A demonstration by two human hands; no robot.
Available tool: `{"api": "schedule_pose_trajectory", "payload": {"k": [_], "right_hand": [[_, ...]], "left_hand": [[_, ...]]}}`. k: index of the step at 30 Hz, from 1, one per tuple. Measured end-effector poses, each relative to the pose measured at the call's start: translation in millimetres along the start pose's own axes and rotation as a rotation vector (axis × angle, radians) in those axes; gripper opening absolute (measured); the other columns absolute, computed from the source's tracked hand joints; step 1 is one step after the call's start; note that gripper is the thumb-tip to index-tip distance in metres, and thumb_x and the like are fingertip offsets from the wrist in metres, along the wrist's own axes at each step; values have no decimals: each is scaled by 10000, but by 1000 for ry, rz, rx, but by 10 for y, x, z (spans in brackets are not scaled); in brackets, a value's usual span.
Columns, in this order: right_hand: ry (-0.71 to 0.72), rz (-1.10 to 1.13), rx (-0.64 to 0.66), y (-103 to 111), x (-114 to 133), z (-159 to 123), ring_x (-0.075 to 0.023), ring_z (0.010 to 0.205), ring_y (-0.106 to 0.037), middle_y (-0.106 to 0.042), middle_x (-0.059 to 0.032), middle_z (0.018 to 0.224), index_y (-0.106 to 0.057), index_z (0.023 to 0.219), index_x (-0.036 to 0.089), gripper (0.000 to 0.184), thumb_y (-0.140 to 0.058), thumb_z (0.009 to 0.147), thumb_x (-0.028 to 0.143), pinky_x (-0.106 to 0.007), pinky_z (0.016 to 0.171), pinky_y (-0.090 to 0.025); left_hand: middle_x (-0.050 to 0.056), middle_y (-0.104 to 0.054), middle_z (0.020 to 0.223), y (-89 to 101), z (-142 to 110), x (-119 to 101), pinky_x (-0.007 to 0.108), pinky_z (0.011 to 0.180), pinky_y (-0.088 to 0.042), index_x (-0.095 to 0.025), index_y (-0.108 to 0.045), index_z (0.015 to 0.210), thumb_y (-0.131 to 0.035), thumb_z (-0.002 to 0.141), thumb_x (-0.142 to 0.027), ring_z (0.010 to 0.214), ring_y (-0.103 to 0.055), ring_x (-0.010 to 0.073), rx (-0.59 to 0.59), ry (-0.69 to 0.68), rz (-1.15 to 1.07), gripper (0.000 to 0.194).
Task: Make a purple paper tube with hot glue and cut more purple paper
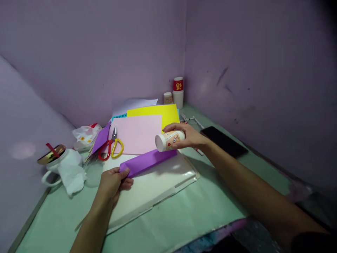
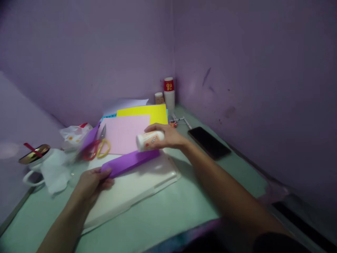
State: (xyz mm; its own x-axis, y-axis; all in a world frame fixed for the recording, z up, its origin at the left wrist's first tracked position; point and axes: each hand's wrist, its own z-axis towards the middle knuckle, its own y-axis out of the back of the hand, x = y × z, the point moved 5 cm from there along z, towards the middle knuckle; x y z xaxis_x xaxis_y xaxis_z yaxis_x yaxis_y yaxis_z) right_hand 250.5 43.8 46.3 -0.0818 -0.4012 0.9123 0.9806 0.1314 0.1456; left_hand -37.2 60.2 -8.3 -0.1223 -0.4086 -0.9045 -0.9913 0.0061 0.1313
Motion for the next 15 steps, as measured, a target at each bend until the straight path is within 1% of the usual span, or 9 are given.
{"api": "schedule_pose_trajectory", "payload": {"k": [2, 3, 4, 5, 7, 11, 15], "right_hand": [[-32, 361, -50, 82, -19, -2, -161, 820, -602, -622, -21, 991, -616, 991, 199, 553, -817, 475, 195, -274, 699, -485], [-37, 508, -64, 110, -22, -6, -157, 781, -607, -628, -12, 956, -606, 981, 203, 565, -819, 458, 205, -275, 673, -491], [-36, 605, -74, 129, -22, -10, -161, 756, -611, -630, -5, 926, -592, 976, 209, 579, -821, 445, 233, -288, 656, -499], [-34, 649, -77, 140, -22, -14, -174, 753, -616, -631, -3, 910, -577, 978, 216, 595, -820, 439, 276, -313, 653, -507], [-31, 665, -78, 145, -33, -20, -209, 787, -623, -629, -11, 918, -545, 997, 228, 635, -810, 434, 357, -381, 682, -515], [-38, 715, -73, 112, -99, -9, -241, 851, -621, -626, -43, 975, -516, 1010, 224, 653, -796, 435, 360, -469, 794, -483], [-51, 730, -21, 48, -122, 12, -249, 825, -633, -634, -56, 946, -523, 1024, 212, 607, -755, 490, 387, -508, 828, -461]], "left_hand": [[19, -554, 405, 4, 12, 12, 182, 318, -421, -110, -555, 647, -685, 596, -133, 319, -503, 106, 13, 3, -17, 141], [15, -548, 396, 6, 20, 22, 179, 315, -410, -111, -554, 648, -696, 585, -143, 318, -497, 105, 21, 6, -25, 159], [14, -543, 389, 7, 29, 33, 177, 312, -399, -110, -554, 651, -710, 571, -157, 317, -490, 103, 31, 8, -33, 181], [17, -546, 388, 8, 39, 45, 176, 311, -392, -107, -558, 658, -726, 556, -176, 319, -488, 103, 42, 10, -39, 209], [28, -558, 395, 12, 61, 74, 177, 311, -386, -102, -565, 672, -758, 520, -222, 320, -482, 102, 57, 20, -45, 273], [25, -564, 407, 25, 90, 122, 168, 333, -399, -108, -569, 675, -793, 471, -295, 331, -488, 93, 48, 34, -30, 356], [-8, -542, 391, 10, 81, 129, 163, 333, -388, -123, -563, 659, -824, 405, -296, 327, -478, 85, 62, 31, -35, 404]]}}
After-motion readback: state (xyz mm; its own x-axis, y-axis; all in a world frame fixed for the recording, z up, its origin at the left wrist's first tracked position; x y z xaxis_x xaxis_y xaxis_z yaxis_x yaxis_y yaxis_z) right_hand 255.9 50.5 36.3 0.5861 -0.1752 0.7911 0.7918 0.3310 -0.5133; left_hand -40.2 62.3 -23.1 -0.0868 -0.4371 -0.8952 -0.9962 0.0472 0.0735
